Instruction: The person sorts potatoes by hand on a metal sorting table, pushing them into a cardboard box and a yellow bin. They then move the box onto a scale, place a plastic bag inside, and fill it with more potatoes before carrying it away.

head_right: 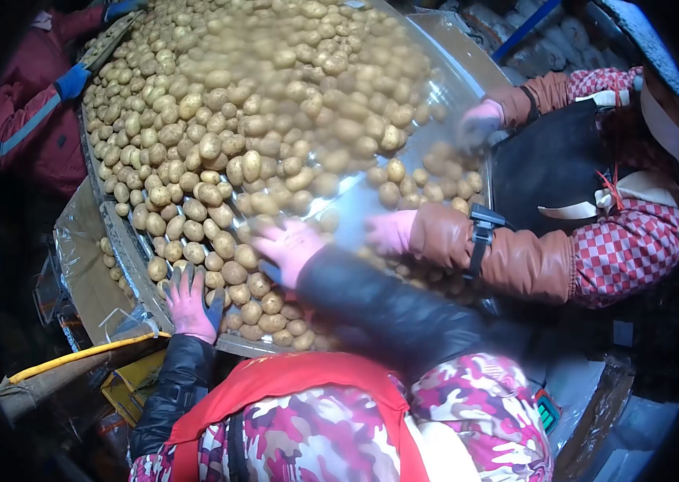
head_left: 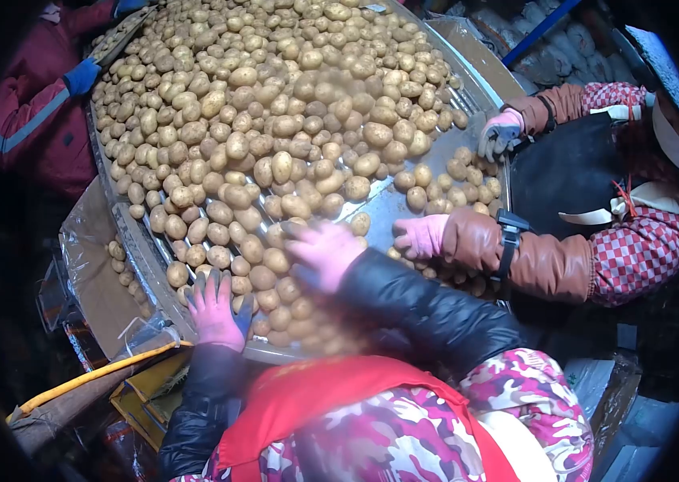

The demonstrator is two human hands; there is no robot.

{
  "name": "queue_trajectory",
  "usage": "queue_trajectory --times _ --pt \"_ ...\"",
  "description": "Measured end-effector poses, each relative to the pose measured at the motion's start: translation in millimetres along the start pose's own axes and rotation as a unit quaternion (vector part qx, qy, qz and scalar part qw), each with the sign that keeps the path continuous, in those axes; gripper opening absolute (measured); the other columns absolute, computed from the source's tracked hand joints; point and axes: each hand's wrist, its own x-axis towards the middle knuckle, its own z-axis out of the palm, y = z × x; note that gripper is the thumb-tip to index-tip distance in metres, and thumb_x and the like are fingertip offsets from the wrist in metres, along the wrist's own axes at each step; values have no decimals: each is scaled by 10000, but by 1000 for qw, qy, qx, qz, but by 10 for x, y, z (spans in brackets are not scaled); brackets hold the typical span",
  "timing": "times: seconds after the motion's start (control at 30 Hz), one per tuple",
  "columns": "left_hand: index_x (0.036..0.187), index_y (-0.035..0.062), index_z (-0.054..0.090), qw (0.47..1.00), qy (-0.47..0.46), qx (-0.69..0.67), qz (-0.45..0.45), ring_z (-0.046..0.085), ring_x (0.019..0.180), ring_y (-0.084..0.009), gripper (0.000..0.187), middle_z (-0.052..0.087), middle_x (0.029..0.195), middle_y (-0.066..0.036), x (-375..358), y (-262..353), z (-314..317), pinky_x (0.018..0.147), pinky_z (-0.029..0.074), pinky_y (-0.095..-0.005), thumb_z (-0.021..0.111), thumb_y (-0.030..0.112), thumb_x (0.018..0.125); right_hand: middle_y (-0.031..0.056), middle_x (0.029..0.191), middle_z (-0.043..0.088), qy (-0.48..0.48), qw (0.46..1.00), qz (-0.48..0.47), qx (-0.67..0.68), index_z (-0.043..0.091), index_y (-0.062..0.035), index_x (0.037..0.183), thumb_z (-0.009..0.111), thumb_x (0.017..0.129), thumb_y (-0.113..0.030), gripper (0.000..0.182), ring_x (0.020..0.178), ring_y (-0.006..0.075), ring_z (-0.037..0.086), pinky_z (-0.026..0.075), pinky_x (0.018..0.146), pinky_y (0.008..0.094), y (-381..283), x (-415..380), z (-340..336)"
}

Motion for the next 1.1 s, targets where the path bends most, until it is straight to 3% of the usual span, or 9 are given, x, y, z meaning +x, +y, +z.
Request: queue_trajectory --times 0.13,0.2,0.27,0.47,0.7,0.83,0.87,1.03,1.1 --pt "1427 83 574 1000 -8 -9 3 355 1471 -405 614 468 1556 -135 22 29 -49 1209 233 -631 702 399 917 173 904 705 -23 976 217 -13 703 -66 914 664 857 -221 170 924 404 684 555 827 475 558 162 -421" --pt "1417 57 572 1000 -5 -16 7 357 1461 -425 626 464 1549 -156 30 33 -71 1199 226 -654 674 437 930 151 1248 660 37 957 224 -179 724 -131 1127 707 842 -261 313 1242 371 581 415 1082 544 919 205 -394" --pt "1415 54 573 1000 0 -18 9 362 1459 -423 624 467 1545 -155 22 -2 -22 1198 229 -654 671 437 933 134 1481 521 -51 919 254 -298 714 -191 1226 721 834 -297 406 1453 362 399 262 1177 641 1187 251 -91" --pt "1406 64 582 1000 22 -10 11 364 1465 -399 620 479 1533 -141 8 20 -4 1202 230 -646 674 447 928 132 1561 459 -88 900 332 -269 716 -237 1269 693 841 -303 434 1533 360 299 157 1228 672 1255 455 68" --pt "1404 75 588 1000 19 -11 13 352 1479 -387 621 479 1533 -133 -30 -50 30 1207 226 -649 680 455 921 112 1295 629 3 928 282 -244 794 -160 986 741 823 -298 220 1410 320 455 301 1193 573 1183 404 52" --pt "1416 113 591 1000 26 -15 8 376 1467 -384 609 482 1550 -114 -50 -45 60 1211 238 -635 714 426 909 113 1030 684 250 952 170 -46 759 -121 839 837 750 -212 149 1069 346 643 529 918 434 1154 -482 -149" --pt "1419 127 592 999 31 -12 12 390 1458 -384 608 482 1555 -107 -58 -60 76 1210 247 -628 731 413 901 102 977 693 207 972 109 -21 753 -107 825 852 728 -151 146 960 335 669 551 861 415 881 -634 -476" --pt "1464 125 558 999 23 -12 23 347 1481 -410 642 456 1565 -136 -86 -165 199 1214 219 -652 686 454 927 84 846 731 -91 936 275 199 763 -35 885 765 873 -135 100 777 179 702 563 712 344 577 -2032 -955" --pt "1469 124 553 999 23 -25 23 349 1477 -418 646 447 1568 -146 -79 -203 259 1215 215 -654 693 442 924 86 840 747 -69 931 341 106 774 -33 914 788 849 -124 113 766 184 717 572 716 339 95 -2681 -859"
